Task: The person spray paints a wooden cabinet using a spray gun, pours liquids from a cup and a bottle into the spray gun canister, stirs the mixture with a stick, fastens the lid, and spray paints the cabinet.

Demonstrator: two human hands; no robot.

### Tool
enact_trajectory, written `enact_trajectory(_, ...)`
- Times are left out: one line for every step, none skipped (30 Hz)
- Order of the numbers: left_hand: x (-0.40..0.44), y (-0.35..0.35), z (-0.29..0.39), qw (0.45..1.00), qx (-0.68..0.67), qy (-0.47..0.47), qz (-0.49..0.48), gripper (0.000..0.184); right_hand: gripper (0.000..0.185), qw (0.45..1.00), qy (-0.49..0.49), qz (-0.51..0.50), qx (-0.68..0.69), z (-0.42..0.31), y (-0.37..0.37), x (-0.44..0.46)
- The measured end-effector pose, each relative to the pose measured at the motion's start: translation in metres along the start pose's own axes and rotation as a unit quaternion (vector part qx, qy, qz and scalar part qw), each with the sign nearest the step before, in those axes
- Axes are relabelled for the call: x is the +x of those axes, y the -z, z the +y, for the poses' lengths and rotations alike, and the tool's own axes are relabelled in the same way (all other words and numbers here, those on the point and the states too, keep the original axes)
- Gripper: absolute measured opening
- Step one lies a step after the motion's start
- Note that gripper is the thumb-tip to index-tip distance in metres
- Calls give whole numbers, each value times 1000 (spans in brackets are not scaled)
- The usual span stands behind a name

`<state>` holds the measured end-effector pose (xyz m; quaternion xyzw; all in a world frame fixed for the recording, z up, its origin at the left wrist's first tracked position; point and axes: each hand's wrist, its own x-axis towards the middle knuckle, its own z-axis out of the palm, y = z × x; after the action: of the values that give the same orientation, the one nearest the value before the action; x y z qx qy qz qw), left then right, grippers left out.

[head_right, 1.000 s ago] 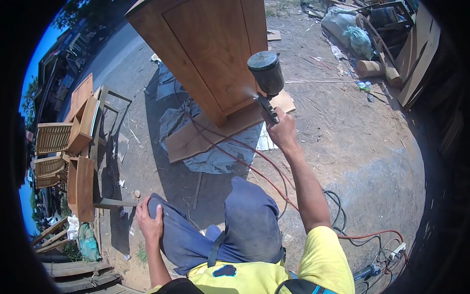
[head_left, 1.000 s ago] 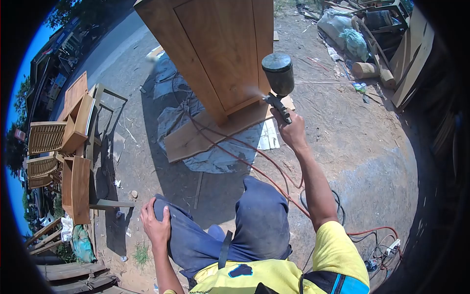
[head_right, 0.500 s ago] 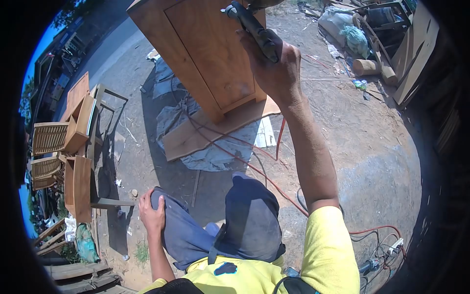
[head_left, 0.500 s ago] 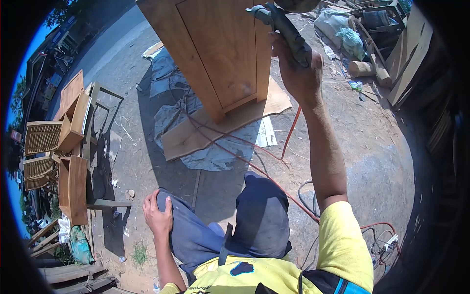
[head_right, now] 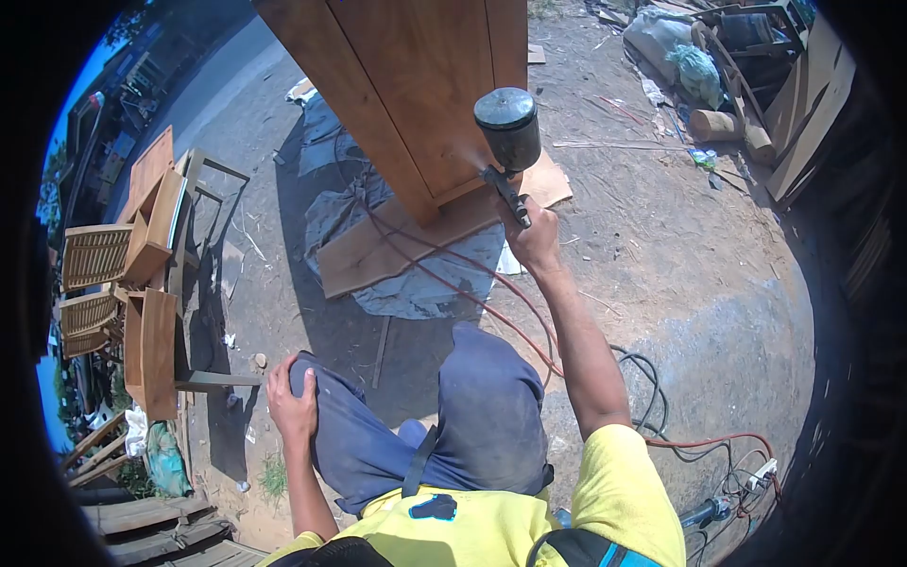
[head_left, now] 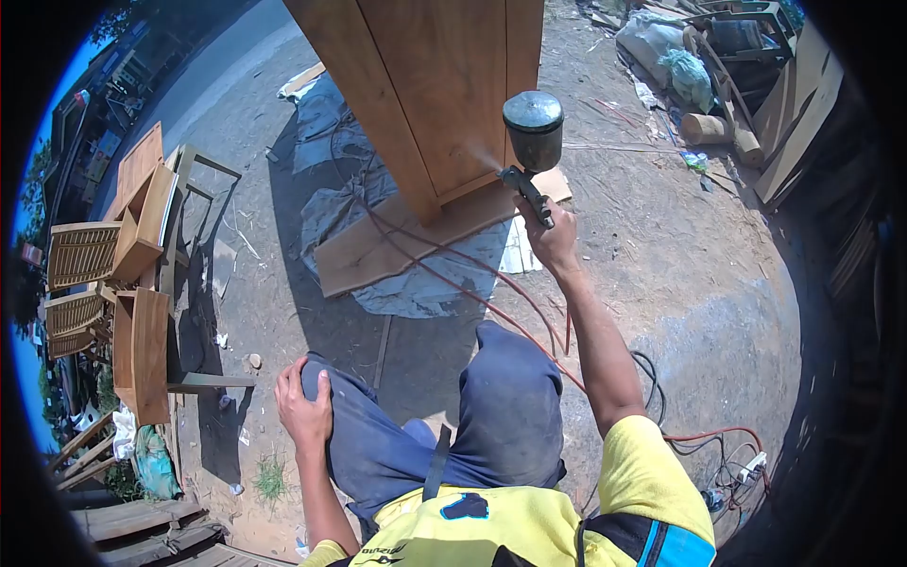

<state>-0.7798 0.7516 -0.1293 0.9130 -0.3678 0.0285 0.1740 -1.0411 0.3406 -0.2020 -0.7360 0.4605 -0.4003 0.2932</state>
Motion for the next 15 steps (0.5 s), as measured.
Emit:
enact_trajectory(0,0,0,1000,-1,5,-5,42,43,1000,-1,0,0,16,-9,-4)
enact_trajectory(1,0,-1,1000,-2,10,-9,44,42,1000,-1,-1,-18,26,-17,-8)
enact_trajectory(1,0,0,1000,-1,9,-8,44,40,999,-1,-3,-36,36,-23,-11)
enact_trajectory(1,1,1,1000,4,8,-3,42,37,998,-38,-28,-46,34,-22,-13)
enact_trajectory(0,1,2,1000,9,7,1,40,37,998,-36,-27,-44,36,-24,-14)
enact_trajectory(0,2,3,1000,9,6,5,40,37,997,-31,-33,-65,38,-25,-14)
enact_trajectory(0,2,4,1000,9,12,0,40,38,995,-24,-38,-86,37,-25,-12)
enact_trajectory(1,2,5,1000,9,18,-3,40,39,995,-32,-48,-81,37,-22,-12)
enact_trajectory(2,2,6,1000,9,19,3,40,39,996,-26,-47,-77,25,-16,-9)
enact_trajectory(2,2,8,1000,7,23,-1,41,40,995,-48,-66,-63,5,-3,-7)
enact_trajectory(2,2,8,1000,4,26,-7,41,41,992,-70,-87,-49,-14,9,-3)
enact_trajectory(2,2,9,1000,5,28,-5,41,40,997,-46,-64,-17,-28,17,-1)
enact_trajectory(4,2,9,1000,3,25,-9,42,40,997,-45,-65,-16,-46,27,3)
enact_trajectory(5,1,9,1000,2,21,-15,44,38,999,-19,-48,-5,-65,39,8)
enact_trajectory(6,-1,8,1000,3,21,-16,44,36,999,5,-32,6,-82,50,12)
